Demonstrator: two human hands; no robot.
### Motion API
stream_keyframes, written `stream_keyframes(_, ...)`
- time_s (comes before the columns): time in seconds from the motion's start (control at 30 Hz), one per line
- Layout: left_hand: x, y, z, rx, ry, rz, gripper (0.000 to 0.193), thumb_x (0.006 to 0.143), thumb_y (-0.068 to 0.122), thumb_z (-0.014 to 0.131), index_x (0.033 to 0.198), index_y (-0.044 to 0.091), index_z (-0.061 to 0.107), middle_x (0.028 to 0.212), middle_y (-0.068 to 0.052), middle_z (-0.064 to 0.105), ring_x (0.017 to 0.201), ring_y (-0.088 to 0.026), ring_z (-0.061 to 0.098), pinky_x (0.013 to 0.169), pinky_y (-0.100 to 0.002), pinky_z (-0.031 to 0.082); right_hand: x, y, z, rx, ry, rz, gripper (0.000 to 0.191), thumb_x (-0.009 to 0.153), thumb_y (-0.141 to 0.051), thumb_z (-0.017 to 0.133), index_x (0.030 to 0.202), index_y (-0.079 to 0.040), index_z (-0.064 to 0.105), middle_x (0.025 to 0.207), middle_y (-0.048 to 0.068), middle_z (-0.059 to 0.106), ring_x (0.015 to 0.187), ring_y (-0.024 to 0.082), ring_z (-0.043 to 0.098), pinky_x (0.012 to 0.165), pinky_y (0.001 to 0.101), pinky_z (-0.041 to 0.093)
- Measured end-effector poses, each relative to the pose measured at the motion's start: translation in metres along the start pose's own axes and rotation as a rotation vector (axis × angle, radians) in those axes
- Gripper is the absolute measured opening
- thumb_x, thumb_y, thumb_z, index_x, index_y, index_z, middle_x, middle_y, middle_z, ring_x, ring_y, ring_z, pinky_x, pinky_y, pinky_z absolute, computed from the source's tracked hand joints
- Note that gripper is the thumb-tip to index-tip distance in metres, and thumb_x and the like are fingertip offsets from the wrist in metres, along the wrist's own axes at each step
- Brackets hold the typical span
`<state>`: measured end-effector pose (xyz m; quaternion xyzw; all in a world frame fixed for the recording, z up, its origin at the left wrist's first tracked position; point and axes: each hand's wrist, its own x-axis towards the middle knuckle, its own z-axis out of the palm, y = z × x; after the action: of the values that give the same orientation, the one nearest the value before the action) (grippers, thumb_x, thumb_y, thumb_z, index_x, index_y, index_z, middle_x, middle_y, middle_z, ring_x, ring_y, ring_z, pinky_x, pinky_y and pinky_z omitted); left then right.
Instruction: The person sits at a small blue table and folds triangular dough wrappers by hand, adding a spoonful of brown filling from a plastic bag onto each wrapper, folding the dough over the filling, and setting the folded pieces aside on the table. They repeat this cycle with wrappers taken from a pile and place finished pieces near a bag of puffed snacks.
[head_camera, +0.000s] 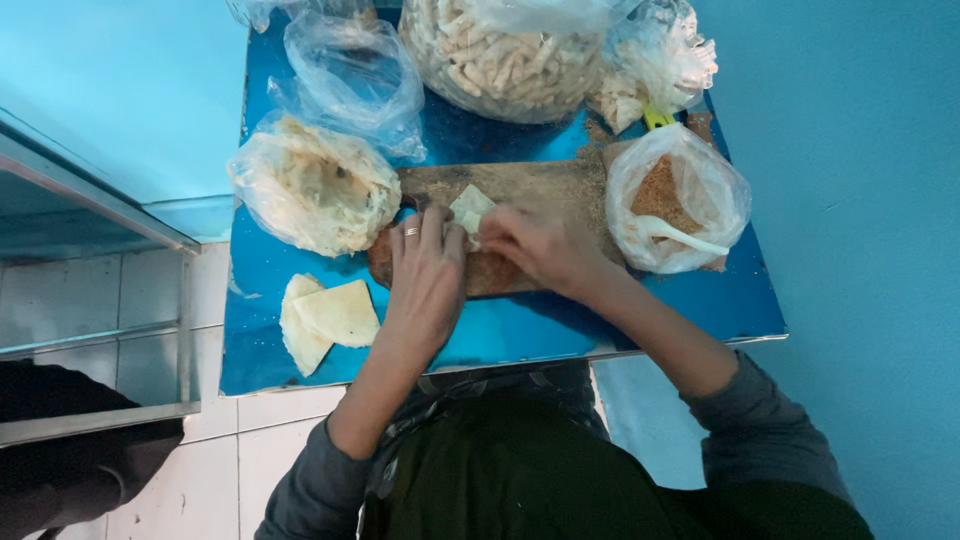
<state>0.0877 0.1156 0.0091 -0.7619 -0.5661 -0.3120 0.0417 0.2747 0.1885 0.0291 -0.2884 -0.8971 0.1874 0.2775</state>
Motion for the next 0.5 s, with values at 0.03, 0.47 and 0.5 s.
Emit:
stream_keyframes(0.03,0.001,0.000,0.000,0.043,0.011,0.010,0.014,0.087,0.004,0.059,0.099,-0.002,0.063,0.116,-0.021,0.055,0.110,-0.039,0.051,0.097,-0.052,0.039,0.004,0.002,0.000,0.097,-0.025,0.084,0.023,0.092,-0.013,0.074,0.110,-0.008,0.062,0.094,0.007,0.076,0.088,0.025,0.075,0.076,0.0377,0.056)
stream_keyframes(0.47,0.017,-0.007,0.013,-0.249,0.098,-0.198,0.006,0.079,0.001,0.070,0.084,0.001,0.068,0.107,-0.018,0.058,0.105,-0.040,0.053,0.090,-0.052,0.043,0.027,-0.017,-0.010,0.102,-0.133,0.347,0.026,0.086,-0.014,0.075,0.107,-0.012,0.059,0.081,0.002,0.079,0.077,0.020,0.077,0.065,0.0381,0.053)
stream_keyframes(0.5,0.016,-0.008,0.012,-0.239,0.096,-0.177,0.006,0.079,0.001,0.069,0.085,0.001,0.068,0.107,-0.018,0.058,0.106,-0.041,0.053,0.090,-0.052,0.043,0.026,-0.017,-0.009,0.117,-0.111,0.306,0.028,0.087,-0.015,0.075,0.110,-0.012,0.059,0.083,0.003,0.078,0.079,0.020,0.077,0.066,0.0374,0.054)
